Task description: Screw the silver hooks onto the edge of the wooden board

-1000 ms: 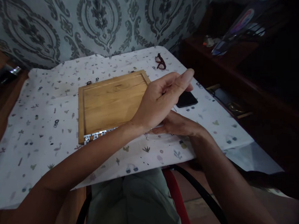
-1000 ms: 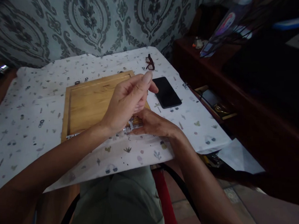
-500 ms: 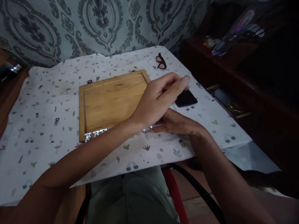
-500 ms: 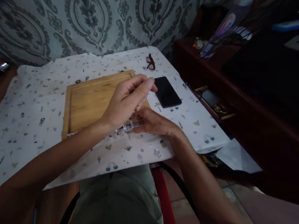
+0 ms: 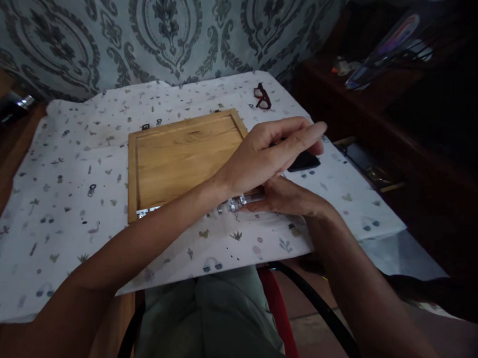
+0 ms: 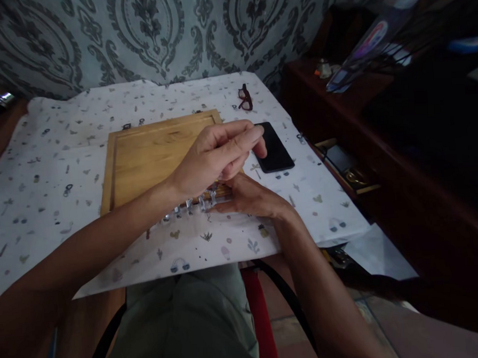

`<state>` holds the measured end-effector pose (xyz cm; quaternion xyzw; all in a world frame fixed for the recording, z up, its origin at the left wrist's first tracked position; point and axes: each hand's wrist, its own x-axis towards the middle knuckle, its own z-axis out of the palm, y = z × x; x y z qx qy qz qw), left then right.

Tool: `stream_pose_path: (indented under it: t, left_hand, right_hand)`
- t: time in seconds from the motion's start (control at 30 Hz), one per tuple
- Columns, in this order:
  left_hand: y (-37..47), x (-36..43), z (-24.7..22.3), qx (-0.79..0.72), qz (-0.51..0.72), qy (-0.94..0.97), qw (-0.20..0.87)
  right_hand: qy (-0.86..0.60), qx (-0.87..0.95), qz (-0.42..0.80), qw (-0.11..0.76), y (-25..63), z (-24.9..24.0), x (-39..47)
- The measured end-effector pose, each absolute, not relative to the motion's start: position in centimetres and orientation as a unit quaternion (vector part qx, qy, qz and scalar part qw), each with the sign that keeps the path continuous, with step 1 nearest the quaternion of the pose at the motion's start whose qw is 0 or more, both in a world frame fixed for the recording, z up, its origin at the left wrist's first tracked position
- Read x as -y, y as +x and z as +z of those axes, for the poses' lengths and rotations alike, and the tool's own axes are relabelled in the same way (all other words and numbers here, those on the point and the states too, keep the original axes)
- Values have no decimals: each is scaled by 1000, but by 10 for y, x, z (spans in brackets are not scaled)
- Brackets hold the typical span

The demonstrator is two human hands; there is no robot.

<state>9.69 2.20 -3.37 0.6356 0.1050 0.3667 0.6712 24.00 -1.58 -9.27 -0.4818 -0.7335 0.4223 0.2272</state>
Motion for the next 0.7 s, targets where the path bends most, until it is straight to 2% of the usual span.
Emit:
stream_pose_path:
  t: [0.1, 0.27, 0.7]
  left_hand:
    - [93, -18, -30, -142, 366, 631, 669]
    - [92, -7, -24, -241, 457, 608, 604]
    - [93, -14, -29, -196, 410, 597, 661]
  right_hand:
    - [-467, 737, 435, 224, 240, -95, 15]
    - [-451, 748, 424, 238, 240, -98, 12]
    - [-428, 729, 485, 224, 240, -95, 13]
